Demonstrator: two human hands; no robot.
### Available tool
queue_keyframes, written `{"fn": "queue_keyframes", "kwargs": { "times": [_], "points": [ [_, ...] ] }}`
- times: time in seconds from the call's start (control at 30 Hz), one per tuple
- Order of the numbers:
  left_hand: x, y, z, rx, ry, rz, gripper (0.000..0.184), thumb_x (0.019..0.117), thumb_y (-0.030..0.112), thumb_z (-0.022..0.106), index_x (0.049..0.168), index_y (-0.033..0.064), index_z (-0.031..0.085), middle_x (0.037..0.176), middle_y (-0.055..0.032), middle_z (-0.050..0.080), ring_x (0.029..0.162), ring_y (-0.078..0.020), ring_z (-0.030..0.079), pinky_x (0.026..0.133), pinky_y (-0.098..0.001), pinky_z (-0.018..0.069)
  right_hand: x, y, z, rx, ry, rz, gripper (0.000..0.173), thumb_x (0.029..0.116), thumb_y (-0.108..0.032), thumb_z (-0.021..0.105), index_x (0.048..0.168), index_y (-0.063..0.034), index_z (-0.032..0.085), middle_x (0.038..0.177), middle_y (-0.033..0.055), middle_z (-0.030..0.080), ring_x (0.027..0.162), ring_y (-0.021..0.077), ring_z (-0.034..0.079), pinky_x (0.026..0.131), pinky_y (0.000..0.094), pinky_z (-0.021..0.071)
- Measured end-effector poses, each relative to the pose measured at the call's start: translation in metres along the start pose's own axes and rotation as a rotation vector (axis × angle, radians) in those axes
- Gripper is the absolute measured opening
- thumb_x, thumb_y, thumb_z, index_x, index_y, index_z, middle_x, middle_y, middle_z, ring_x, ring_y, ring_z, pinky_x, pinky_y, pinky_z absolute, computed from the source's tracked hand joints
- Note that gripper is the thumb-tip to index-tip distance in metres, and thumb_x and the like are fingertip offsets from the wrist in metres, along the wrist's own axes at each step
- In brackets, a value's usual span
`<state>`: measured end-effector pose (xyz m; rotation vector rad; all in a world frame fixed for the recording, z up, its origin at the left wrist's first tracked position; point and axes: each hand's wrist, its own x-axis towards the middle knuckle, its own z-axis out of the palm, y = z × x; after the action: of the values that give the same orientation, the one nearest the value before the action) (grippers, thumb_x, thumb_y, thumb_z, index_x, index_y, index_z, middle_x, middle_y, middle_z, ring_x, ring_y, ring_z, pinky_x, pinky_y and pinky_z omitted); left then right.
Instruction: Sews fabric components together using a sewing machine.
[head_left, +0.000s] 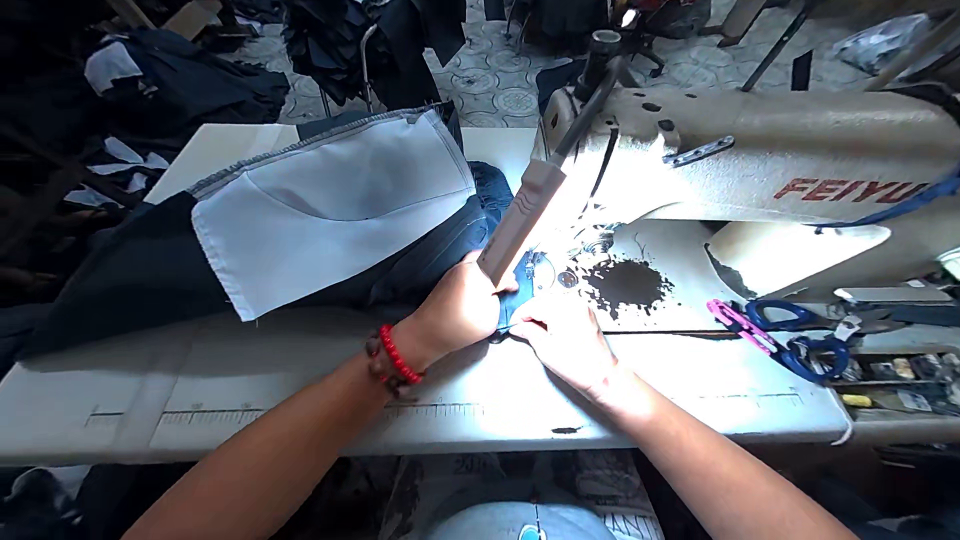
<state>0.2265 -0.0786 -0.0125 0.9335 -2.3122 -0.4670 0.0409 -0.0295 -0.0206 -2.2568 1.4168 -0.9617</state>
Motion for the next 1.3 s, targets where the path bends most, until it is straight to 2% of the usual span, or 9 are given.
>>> {"fn": "queue_keyframes", "kwargs": {
  "times": [0.07,0.2,0.5,0.57,0.67,0.73,1.1,1.23,1.3],
  "points": [
    [-0.017,0.011,-0.008,-0.078,0.025,-0.008,0.027,0.0769,0.003,0.057,0.094,0.0008,0.077,0.097,-0.0093,0.076,0.096,-0.0169,0.072,0.088,-0.0360,0.0580,0.002,-0.001,-0.003,0.041,-0.017,0.046,0.006,0.0843,-0.007,0.074,0.079,-0.0054,0.076,0.078,0.0089,0.072,0.075,0.0222,0.070,0.069,0.0434,0.0540],
    [-0.037,0.016,0.000,-0.072,0.100,-0.002,0.022,0.0847,0.015,0.073,0.101,0.0005,0.078,0.099,-0.0086,0.077,0.094,-0.0100,0.073,0.086,-0.0251,0.0587,0.006,0.001,-0.003,0.028,-0.027,0.046,0.005,0.0833,-0.007,0.076,0.078,-0.0068,0.077,0.077,0.0082,0.072,0.075,0.0226,0.069,0.070,0.0447,0.0534],
    [-0.035,0.003,0.017,0.030,0.195,0.228,0.015,0.0902,0.006,0.065,0.083,0.0024,0.078,0.083,-0.0083,0.076,0.079,-0.0136,0.073,0.075,-0.0272,0.0588,0.001,0.007,-0.008,0.068,-0.088,-0.025,0.007,0.0865,-0.005,0.072,0.081,-0.0052,0.076,0.081,0.0084,0.072,0.080,0.0216,0.069,0.073,0.0421,0.0537],
    [-0.038,-0.001,0.019,0.107,0.138,0.337,0.021,0.0945,0.007,0.059,0.085,0.0034,0.077,0.085,-0.0088,0.076,0.085,-0.0191,0.074,0.079,-0.0326,0.0591,-0.012,0.014,-0.007,0.055,-0.110,-0.083,0.010,0.0901,-0.008,0.067,0.085,-0.0059,0.076,0.089,0.0081,0.070,0.090,0.0212,0.067,0.081,0.0392,0.0539],
    [-0.040,0.000,0.018,0.132,0.065,0.422,0.022,0.0949,0.000,0.054,0.087,0.0000,0.075,0.099,-0.0135,0.077,0.106,-0.0296,0.073,0.097,-0.0392,0.0566,-0.029,0.026,-0.011,-0.030,-0.105,-0.178,0.019,0.0945,-0.015,0.063,0.096,-0.0131,0.082,0.098,0.0097,0.067,0.104,0.0261,0.062,0.095,0.0459,0.0478],
    [-0.040,-0.001,0.018,0.133,0.049,0.448,0.023,0.0944,-0.002,0.053,0.089,-0.0020,0.075,0.102,-0.0156,0.078,0.107,-0.0308,0.073,0.097,-0.0386,0.0564,-0.034,0.031,-0.015,-0.063,-0.095,-0.204,0.023,0.0953,-0.017,0.061,0.103,-0.0186,0.083,0.097,0.0089,0.069,0.105,0.0257,0.063,0.099,0.0482,0.0458],
    [-0.034,-0.008,0.017,0.160,0.042,0.513,0.023,0.0944,-0.002,0.052,0.090,-0.0024,0.075,0.098,-0.0169,0.077,0.097,-0.0284,0.075,0.087,-0.0349,0.0591,-0.029,0.041,-0.020,-0.001,-0.144,-0.214,0.027,0.0961,-0.019,0.059,0.108,-0.0160,0.082,0.098,0.0090,0.070,0.102,0.0248,0.063,0.095,0.0457,0.0470],
    [-0.020,-0.022,0.016,0.192,0.030,0.519,0.023,0.0924,0.000,0.052,0.088,-0.0014,0.075,0.096,-0.0161,0.077,0.095,-0.0284,0.076,0.083,-0.0374,0.0606,-0.015,0.048,-0.019,-0.092,-0.184,-0.257,0.030,0.0974,-0.020,0.054,0.111,-0.0142,0.081,0.117,0.0074,0.072,0.118,0.0276,0.061,0.101,0.0483,0.0462],
    [-0.014,-0.029,0.017,0.195,0.026,0.529,0.023,0.0920,0.000,0.052,0.087,-0.0012,0.074,0.095,-0.0154,0.077,0.095,-0.0278,0.076,0.083,-0.0376,0.0604,-0.008,0.049,-0.020,-0.122,-0.189,-0.309,0.031,0.0985,-0.018,0.053,0.111,-0.0121,0.080,0.117,0.0064,0.072,0.117,0.0285,0.062,0.100,0.0487,0.0467]
  ]
}}
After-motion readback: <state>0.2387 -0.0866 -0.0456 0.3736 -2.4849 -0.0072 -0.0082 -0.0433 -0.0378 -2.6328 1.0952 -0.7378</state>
